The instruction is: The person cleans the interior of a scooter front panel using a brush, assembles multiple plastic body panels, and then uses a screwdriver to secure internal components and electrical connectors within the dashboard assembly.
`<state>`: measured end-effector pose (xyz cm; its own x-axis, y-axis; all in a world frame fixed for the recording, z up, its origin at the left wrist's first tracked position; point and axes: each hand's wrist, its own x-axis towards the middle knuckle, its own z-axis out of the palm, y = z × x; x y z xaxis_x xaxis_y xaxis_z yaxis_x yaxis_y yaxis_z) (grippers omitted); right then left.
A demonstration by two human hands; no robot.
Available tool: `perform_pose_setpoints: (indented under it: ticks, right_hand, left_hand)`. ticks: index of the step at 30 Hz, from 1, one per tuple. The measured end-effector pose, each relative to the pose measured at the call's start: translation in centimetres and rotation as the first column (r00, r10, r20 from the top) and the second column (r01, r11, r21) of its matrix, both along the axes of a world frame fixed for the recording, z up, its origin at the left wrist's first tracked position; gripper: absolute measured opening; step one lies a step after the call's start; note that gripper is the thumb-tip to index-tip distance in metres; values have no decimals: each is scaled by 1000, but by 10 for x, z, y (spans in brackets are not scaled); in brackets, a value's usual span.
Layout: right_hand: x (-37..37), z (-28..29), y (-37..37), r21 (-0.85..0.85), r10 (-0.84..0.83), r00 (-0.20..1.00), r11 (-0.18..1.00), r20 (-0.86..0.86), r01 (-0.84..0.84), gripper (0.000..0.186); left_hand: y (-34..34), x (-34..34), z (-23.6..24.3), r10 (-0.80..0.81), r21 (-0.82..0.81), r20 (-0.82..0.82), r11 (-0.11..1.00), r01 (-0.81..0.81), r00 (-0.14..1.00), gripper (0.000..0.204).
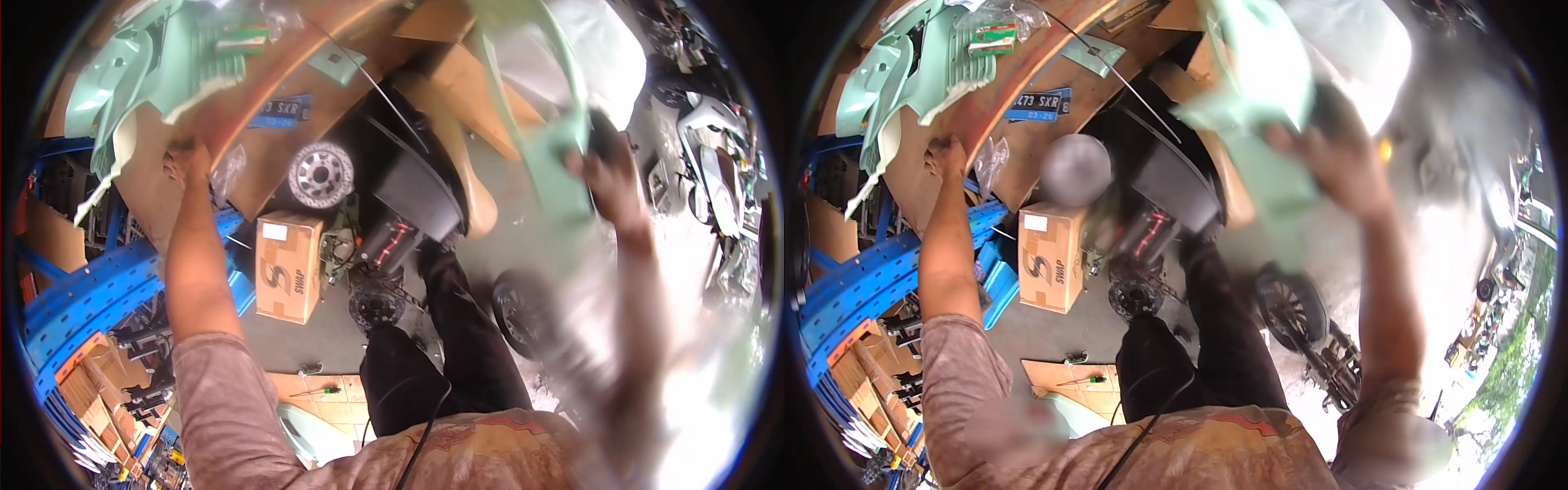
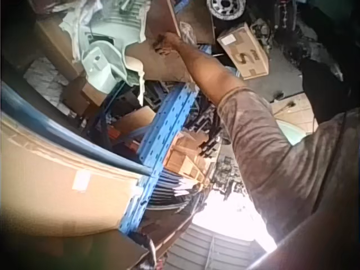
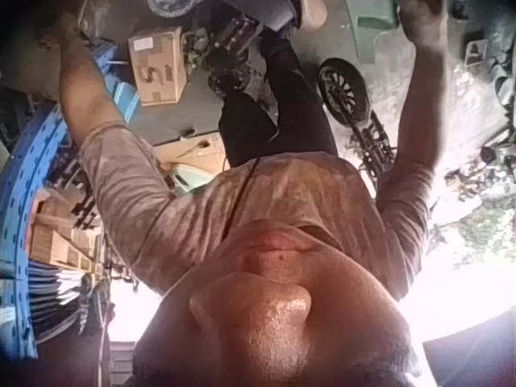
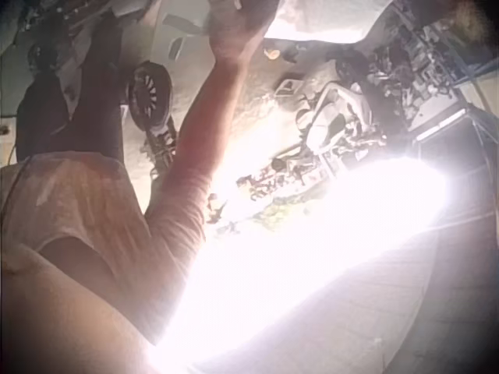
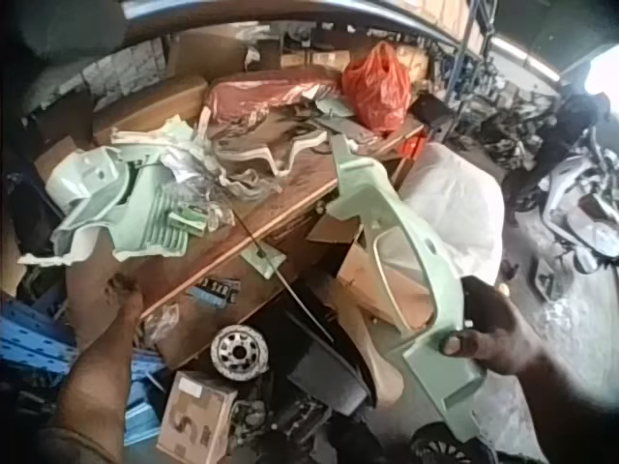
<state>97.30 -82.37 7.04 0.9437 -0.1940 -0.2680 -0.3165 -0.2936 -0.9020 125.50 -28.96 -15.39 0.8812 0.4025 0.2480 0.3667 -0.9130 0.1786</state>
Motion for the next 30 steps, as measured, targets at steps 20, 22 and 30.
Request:
perform_pose_setpoints:
  ticks: [20,22,30]
  right_hand:
    - [-304,58,176,-244,123,708,886,-695,-394,89]
    - [-316,-12,177,-315,241,813,835,-530,-452,86]
    - [-257,-72,251,147,787,431,537,-442,-830,66]
  left_hand:
    - [-183,-548,191,-581,-581,-255,-547,-603,773,53]
    - [-171,-551,182,-469,-854,-325,-226,-468,821,53]
    - [-70,-639,133,128,-813,-583,-94,-575,802,60]
